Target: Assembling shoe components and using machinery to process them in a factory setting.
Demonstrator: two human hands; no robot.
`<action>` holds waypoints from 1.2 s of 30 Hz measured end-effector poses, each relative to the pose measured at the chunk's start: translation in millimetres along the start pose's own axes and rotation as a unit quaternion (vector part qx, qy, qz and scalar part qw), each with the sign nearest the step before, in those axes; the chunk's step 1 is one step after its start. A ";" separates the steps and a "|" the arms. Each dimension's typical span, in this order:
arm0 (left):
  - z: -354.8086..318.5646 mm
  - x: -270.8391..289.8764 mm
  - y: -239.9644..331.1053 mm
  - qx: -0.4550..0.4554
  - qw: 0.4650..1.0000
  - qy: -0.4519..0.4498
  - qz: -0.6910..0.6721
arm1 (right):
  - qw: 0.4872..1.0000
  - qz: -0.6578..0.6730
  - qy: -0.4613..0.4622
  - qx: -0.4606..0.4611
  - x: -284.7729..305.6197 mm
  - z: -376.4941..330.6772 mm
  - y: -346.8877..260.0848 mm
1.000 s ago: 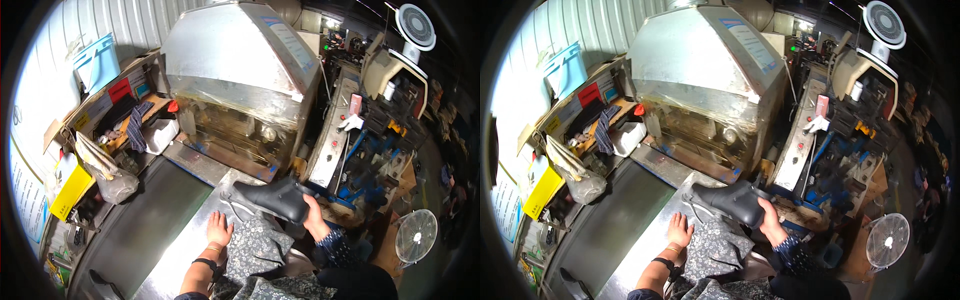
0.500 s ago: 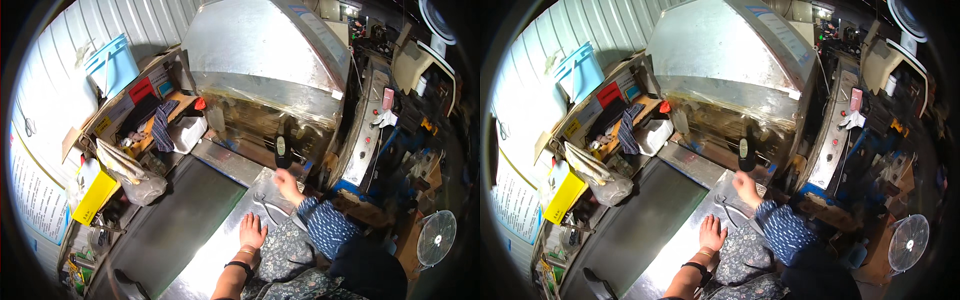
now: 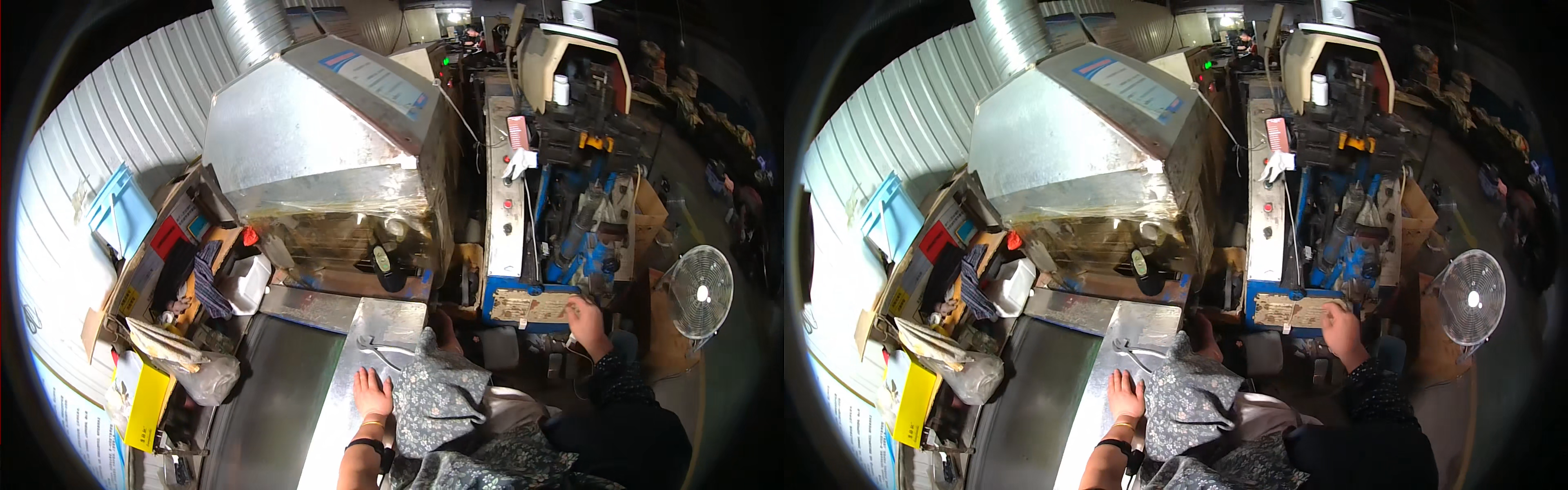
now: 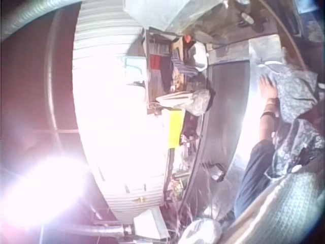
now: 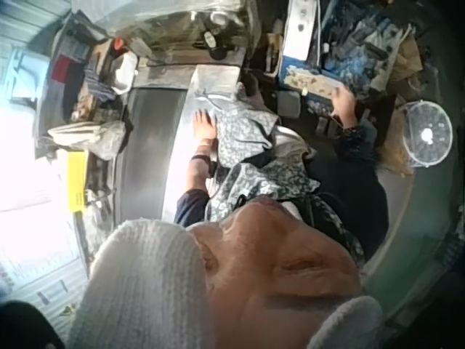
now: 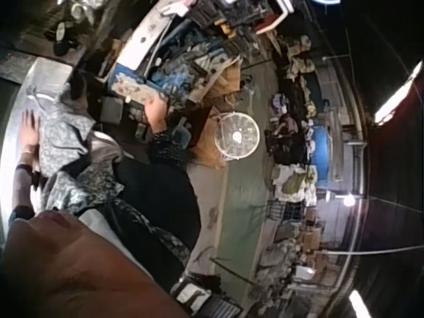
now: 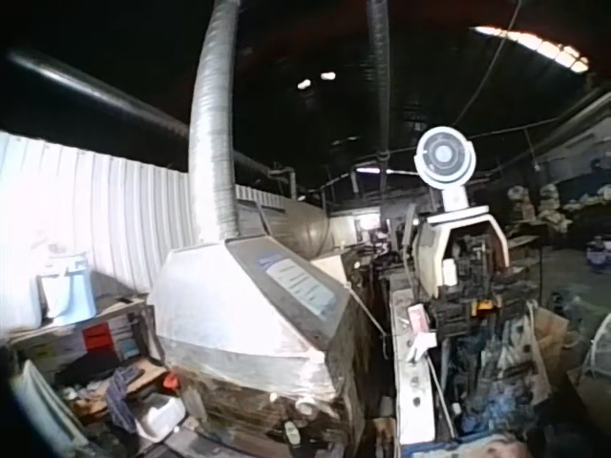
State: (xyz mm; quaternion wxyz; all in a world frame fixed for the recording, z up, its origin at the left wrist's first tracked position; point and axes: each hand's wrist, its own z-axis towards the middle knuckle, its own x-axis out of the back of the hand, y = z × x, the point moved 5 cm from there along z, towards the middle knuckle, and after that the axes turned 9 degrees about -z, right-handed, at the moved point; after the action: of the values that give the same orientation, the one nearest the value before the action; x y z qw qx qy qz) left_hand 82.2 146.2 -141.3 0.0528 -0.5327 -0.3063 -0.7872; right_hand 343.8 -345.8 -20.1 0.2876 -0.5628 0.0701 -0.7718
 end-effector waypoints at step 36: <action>-4.1 -2.2 -2.7 0.023 1.000 0.000 -0.007 | 0.946 -0.050 0.028 -0.320 -48.4 8.7 142.4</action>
State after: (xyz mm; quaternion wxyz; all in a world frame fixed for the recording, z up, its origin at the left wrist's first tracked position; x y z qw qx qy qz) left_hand 78.7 145.5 -145.4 0.0596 -0.5296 -0.3280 -0.7800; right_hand 413.5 -436.0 -118.7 0.0515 -0.6058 0.2928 -0.7380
